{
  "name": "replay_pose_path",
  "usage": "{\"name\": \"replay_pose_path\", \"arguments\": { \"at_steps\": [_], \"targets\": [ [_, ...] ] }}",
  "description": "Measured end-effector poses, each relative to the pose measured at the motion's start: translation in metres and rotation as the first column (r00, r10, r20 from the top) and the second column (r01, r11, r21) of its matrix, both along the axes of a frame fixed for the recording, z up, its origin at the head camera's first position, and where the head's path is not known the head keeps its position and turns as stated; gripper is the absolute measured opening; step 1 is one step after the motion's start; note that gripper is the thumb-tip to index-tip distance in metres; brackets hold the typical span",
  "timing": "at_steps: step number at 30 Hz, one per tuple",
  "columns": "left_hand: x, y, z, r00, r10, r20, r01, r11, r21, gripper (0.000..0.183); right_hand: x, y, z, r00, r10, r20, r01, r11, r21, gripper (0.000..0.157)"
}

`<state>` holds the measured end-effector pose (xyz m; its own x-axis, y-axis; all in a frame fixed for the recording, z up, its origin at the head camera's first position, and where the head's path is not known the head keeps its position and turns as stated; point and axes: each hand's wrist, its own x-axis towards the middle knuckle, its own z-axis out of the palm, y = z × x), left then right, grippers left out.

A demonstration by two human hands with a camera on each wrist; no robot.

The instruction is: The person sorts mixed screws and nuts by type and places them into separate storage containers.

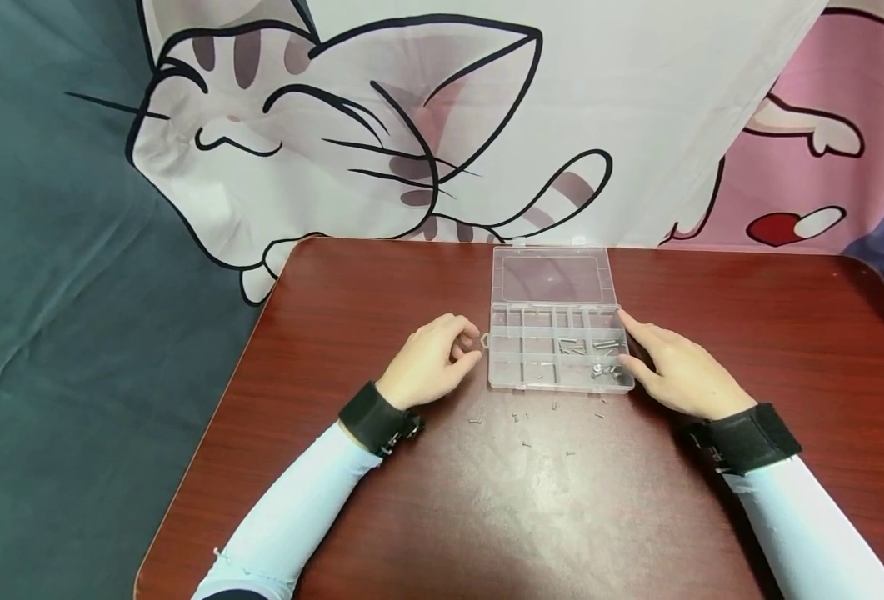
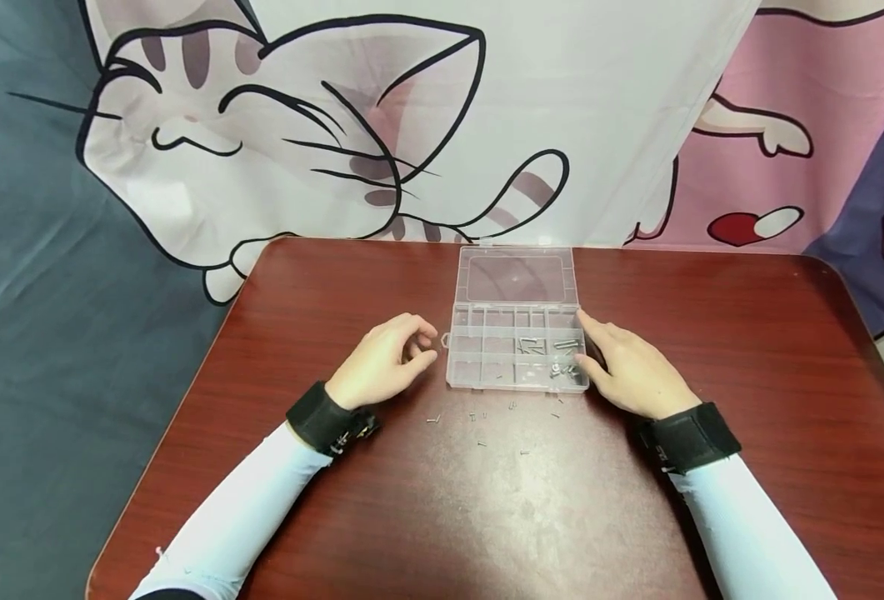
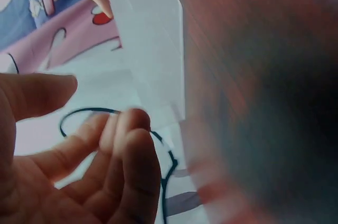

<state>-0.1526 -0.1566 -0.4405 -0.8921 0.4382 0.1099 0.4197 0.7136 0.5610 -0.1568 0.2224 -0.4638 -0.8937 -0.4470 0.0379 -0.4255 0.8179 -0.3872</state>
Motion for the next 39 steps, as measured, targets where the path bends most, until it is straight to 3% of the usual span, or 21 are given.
{"name": "replay_pose_path", "arguments": {
  "at_steps": [4,8,12,17,23,26,31,39],
  "targets": [
    [0.018,0.003,0.004,0.989,-0.123,-0.081,0.117,0.991,-0.067,0.021,-0.001,-0.001,0.004,1.000,0.013,0.002,-0.013,1.000,0.015,0.073],
    [0.031,0.012,0.004,0.947,-0.288,-0.143,0.264,0.950,-0.169,0.028,-0.004,-0.001,0.010,1.000,0.016,0.020,-0.017,0.999,0.043,0.073],
    [0.038,0.024,0.000,0.909,-0.382,-0.167,0.335,0.907,-0.255,0.027,-0.004,-0.001,0.017,0.999,0.025,0.035,-0.027,0.998,0.065,0.074],
    [0.040,0.036,-0.007,0.893,-0.412,-0.184,0.333,0.876,-0.349,0.019,0.000,-0.002,0.022,0.998,0.029,0.050,-0.032,0.998,0.057,0.074],
    [0.042,0.048,-0.012,0.886,-0.413,-0.209,0.300,0.856,-0.420,0.007,0.003,-0.002,0.023,1.000,-0.022,-0.004,0.022,0.999,0.050,0.042],
    [0.043,0.052,-0.015,0.886,-0.405,-0.227,0.277,0.854,-0.440,0.005,0.003,-0.003,0.023,1.000,-0.031,0.000,0.031,0.998,0.060,0.035],
    [0.047,0.055,-0.018,0.884,-0.388,-0.260,0.245,0.859,-0.450,0.018,0.002,-0.005,0.022,0.999,-0.024,0.033,0.021,0.997,0.079,0.035],
    [0.048,0.056,-0.023,0.862,-0.389,-0.326,0.214,0.861,-0.462,0.024,0.002,-0.007,0.020,1.000,-0.020,0.018,0.018,0.994,0.108,0.035]
  ]
}}
